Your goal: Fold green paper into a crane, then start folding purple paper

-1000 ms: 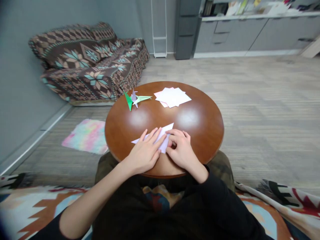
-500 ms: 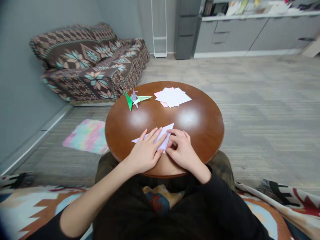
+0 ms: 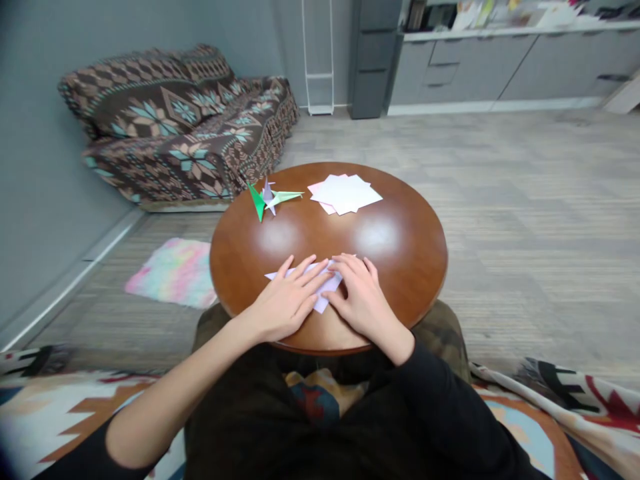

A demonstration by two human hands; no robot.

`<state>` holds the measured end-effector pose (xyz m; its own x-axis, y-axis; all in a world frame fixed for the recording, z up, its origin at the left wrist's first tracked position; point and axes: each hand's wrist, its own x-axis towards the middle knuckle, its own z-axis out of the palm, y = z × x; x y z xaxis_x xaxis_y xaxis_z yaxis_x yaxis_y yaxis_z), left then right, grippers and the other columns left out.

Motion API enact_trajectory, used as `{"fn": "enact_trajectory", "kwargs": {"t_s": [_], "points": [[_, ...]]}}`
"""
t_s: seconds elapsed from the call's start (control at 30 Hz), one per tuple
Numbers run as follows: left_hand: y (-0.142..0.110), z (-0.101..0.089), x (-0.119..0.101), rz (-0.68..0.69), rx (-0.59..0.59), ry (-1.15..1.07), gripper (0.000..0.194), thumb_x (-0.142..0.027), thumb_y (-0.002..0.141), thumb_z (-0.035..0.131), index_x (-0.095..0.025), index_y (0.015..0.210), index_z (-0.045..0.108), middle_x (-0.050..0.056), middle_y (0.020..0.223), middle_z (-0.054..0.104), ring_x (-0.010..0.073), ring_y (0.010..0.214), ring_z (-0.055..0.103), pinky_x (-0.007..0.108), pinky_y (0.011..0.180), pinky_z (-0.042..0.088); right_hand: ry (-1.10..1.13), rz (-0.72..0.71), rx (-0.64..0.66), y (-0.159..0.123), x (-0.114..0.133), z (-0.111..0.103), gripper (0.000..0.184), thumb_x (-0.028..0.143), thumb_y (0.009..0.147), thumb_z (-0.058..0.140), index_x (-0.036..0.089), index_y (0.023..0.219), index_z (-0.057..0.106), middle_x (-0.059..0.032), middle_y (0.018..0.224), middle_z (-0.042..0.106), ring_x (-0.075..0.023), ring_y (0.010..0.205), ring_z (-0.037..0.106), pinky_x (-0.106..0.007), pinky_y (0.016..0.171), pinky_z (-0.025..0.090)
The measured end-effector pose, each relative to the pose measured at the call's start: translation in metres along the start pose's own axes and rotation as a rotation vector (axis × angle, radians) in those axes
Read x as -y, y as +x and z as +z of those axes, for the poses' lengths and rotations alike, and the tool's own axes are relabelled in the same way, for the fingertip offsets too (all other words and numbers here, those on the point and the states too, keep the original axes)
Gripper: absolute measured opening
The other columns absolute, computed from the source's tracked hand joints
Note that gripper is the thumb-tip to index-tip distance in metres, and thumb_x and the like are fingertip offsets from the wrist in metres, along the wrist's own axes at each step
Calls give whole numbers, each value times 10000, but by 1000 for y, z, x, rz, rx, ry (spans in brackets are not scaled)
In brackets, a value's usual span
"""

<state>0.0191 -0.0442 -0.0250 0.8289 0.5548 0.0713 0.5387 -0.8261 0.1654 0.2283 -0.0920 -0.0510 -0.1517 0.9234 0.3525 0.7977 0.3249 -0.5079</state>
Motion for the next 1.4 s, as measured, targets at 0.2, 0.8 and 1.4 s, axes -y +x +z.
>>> {"fn": "enact_trajectory", "kwargs": {"t_s": [0.2, 0.8, 1.4], "points": [[-2, 0, -12, -95, -124, 26, 523, -328, 991, 472, -162, 1486, 489, 138, 1620, 423, 352, 1519, 294, 574, 1228, 224, -27, 13, 15, -1, 1, 0, 391, 391, 920, 645, 246, 1277, 576, -129, 1421, 636, -330, 1368, 536, -587, 1179, 267], [-10, 4, -21, -206, -210, -88, 506, -337, 925, 574, -158, 1398, 542, 152, 1469, 556, 339, 1340, 469, 511, 1104, 376, -167, -19, 119, -2, 8, -6, 471, 447, 984, 553, 230, 1401, 593, -123, 1535, 559, -357, 1464, 433, -656, 1190, 203], [-2, 4, -37, -327, -226, -2, 462, -244, 921, 525, -82, 1354, 521, 180, 1437, 577, 322, 1329, 495, 487, 1091, 373, -52, -222, 201, -7, 18, -1, 555, 106, 1007, 391, 222, 1544, 473, -112, 1558, 520, -261, 1479, 450, -647, 1261, 109]]}}
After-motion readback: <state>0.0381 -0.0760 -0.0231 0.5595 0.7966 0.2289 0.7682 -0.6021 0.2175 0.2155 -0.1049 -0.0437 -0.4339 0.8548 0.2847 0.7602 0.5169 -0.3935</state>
